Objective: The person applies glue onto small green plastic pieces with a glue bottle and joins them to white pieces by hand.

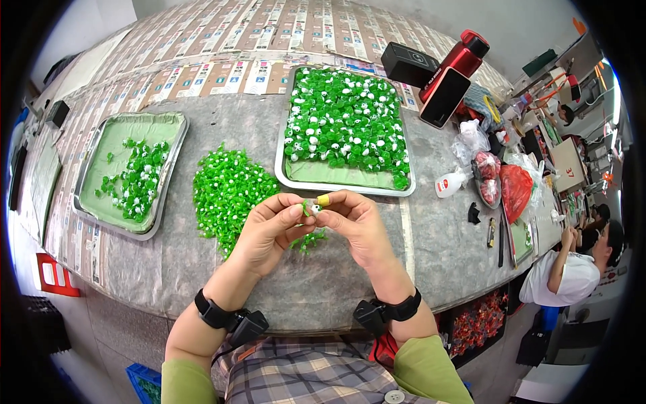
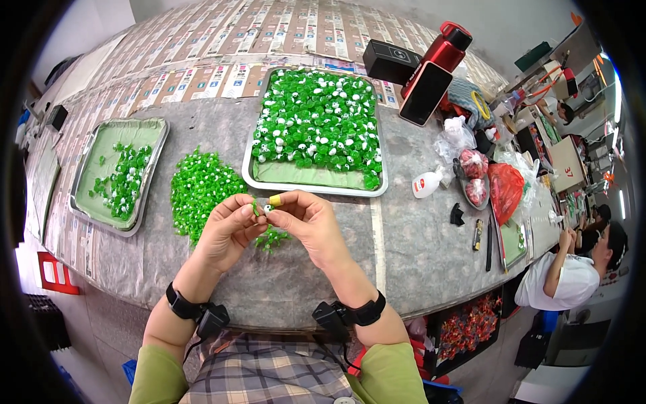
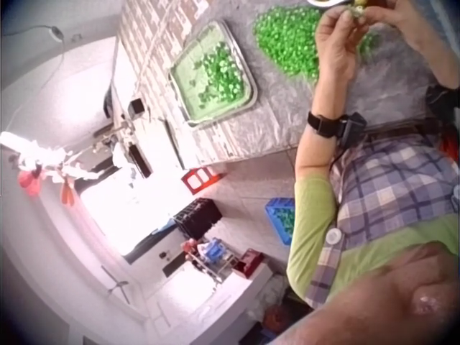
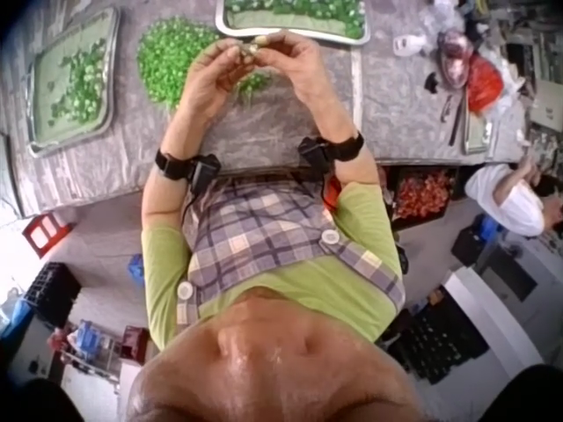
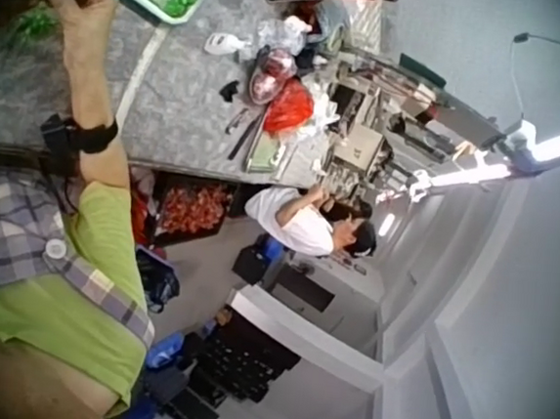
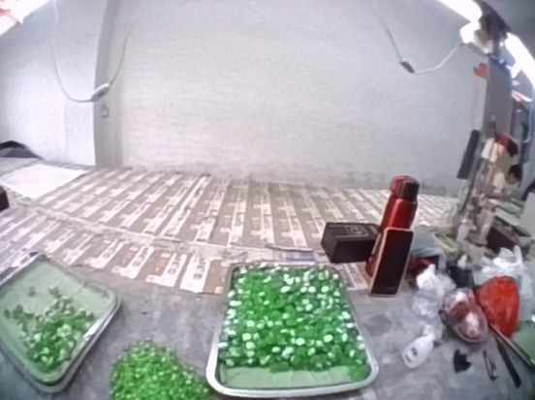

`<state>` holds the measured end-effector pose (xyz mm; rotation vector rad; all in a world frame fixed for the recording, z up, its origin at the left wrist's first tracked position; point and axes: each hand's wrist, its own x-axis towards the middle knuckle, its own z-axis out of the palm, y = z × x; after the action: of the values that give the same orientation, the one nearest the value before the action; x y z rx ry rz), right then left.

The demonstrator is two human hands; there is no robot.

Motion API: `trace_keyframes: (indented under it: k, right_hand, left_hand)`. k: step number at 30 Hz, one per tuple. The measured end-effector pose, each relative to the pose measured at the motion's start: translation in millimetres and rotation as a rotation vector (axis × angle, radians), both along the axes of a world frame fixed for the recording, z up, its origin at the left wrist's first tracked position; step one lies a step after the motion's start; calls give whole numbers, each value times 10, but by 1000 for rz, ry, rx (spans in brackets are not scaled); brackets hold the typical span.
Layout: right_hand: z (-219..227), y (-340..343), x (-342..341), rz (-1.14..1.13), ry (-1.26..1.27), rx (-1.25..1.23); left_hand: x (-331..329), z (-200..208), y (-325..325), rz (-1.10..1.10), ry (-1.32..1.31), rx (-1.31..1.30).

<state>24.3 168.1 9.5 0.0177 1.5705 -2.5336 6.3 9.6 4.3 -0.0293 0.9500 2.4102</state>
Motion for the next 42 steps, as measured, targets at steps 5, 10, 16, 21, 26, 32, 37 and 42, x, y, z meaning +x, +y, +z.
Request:
trace_keyframes:
  k: [5, 10, 16, 21, 26, 32, 37, 42]
  right_hand:
    - [53, 17, 20, -45, 60, 23]
    - [78, -8, 45, -48, 103, 134]
    - [107, -22, 58, -60, 111, 249]
    - [107, -37, 77, -56, 140, 269]
    - [134, -8, 66, -20, 106, 268]
    - [112, 79, 50, 98, 101, 319]
    - [62, 75, 30, 115, 69, 264]
    - [40, 87, 4, 117, 49, 266]
  left_hand:
    - [-15, -38, -9, 32, 40, -39]
    - [-2, -62, -3, 55, 102, -139]
    - [3, -89, -5, 69, 130, -191]
    - [34, -33, 22, 158, 387, -460]
    - [27, -63, -4, 218, 565, -566]
    - [4, 14, -23, 251, 966, -828]
    - [11, 32, -11, 297, 1060, -902]
    - [11, 6, 0, 322, 1086, -960]
